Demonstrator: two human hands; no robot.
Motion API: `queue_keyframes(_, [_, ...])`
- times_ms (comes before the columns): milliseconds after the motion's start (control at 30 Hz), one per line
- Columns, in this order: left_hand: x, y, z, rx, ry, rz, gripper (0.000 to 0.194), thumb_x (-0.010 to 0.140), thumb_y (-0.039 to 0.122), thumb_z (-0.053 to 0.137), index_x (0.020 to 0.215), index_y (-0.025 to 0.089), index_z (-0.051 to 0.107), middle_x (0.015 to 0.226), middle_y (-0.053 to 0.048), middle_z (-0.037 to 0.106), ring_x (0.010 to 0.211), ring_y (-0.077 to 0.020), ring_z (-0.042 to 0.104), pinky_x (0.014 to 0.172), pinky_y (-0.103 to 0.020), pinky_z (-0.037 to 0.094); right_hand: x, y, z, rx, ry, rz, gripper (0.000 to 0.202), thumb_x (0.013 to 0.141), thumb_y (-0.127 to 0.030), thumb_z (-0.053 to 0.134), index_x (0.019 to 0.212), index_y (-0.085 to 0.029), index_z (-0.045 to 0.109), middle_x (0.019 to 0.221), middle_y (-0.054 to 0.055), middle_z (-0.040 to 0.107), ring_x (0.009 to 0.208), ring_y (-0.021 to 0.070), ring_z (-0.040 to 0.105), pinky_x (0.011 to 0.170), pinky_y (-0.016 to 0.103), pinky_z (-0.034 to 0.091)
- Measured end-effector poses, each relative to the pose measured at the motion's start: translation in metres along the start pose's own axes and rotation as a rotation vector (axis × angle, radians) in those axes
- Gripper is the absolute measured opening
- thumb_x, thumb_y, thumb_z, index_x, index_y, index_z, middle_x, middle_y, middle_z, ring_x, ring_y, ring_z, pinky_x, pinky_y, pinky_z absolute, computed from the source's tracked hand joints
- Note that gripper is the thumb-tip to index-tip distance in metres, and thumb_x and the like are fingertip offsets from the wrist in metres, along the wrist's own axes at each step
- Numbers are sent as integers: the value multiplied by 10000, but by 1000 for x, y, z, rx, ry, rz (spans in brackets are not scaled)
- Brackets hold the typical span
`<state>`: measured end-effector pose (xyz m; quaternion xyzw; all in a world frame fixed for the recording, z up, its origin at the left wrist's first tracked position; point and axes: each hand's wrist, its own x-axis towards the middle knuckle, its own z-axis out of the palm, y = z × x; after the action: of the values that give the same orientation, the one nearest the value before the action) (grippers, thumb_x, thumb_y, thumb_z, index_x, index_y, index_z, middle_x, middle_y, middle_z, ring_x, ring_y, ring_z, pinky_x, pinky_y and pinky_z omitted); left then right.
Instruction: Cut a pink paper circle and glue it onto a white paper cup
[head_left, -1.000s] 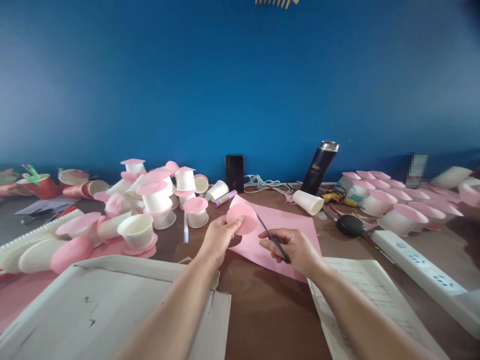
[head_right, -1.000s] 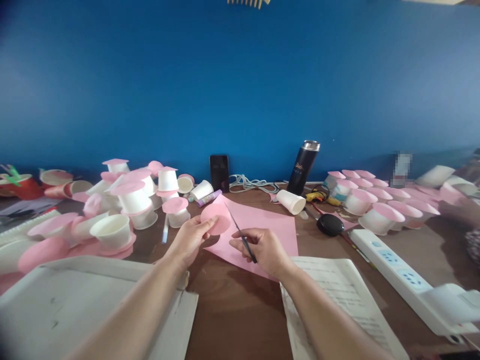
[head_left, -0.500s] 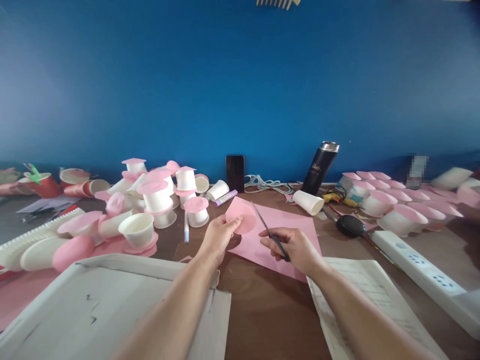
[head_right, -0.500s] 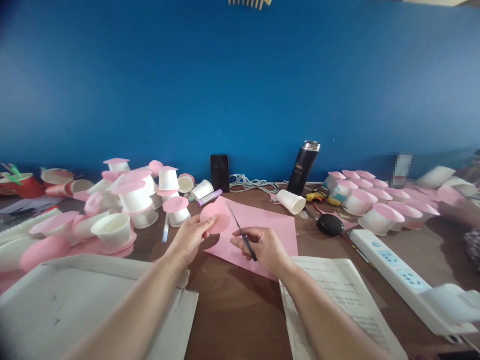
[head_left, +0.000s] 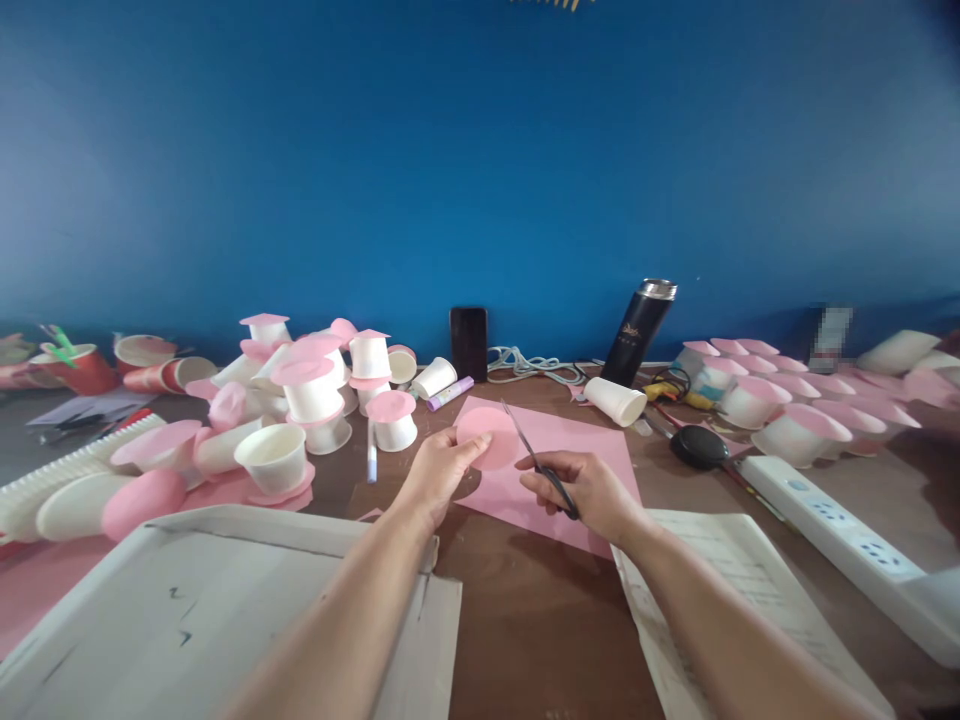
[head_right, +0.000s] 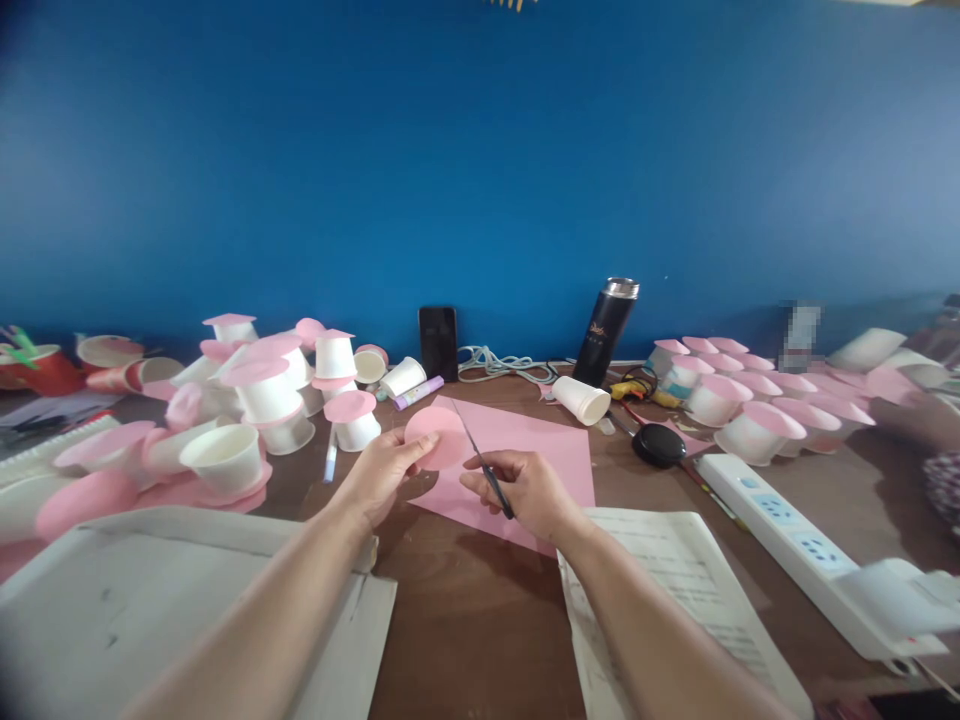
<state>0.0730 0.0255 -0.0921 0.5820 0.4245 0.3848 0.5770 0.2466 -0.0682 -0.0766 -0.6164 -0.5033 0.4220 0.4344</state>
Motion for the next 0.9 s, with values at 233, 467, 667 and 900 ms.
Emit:
queue_keyframes(233, [-1, 3, 0, 15, 6, 6, 325, 678, 475, 708, 745, 157, 691, 609, -9, 599, 533, -110, 464, 523, -238, 337, 0, -2, 1, -13, 9, -3, 556, 612, -595, 735, 918, -132, 712, 536, -18, 543, 487, 103, 480, 487, 250, 393])
queue_keyframes(467, [-1, 3, 0, 8, -15, 7, 324, 677, 472, 709, 743, 155, 685, 632, -15, 606, 549, -114, 473, 530, -240, 355, 1, -2, 0, -28, 6, 0, 551, 627, -589, 729, 916, -121, 709, 533, -24, 523, 480, 97, 467, 485, 250, 395])
queue_keyframes(667, [-1, 3, 0, 5, -7, 6, 336, 666, 484, 712, 706, 154, 667, 621, -9, 593, 543, -110, 466, 522, -242, 349, 2, 0, -1, -25, 3, 6, 554, 627, -597, 725, 911, -121, 710, 517, -26, 512, 472, 100, 465, 471, 251, 397])
queue_keyframes(900, [0, 2, 0, 37, 37, -8, 321, 674, 475, 710, 721, 162, 658, 622, 4, 585, 550, -106, 467, 540, -238, 358, 2, 1, -1, -18, 3, 11, 527, 625, -581, 737, 897, -130, 711, 507, -34, 500, 463, 93, 448, 464, 250, 393])
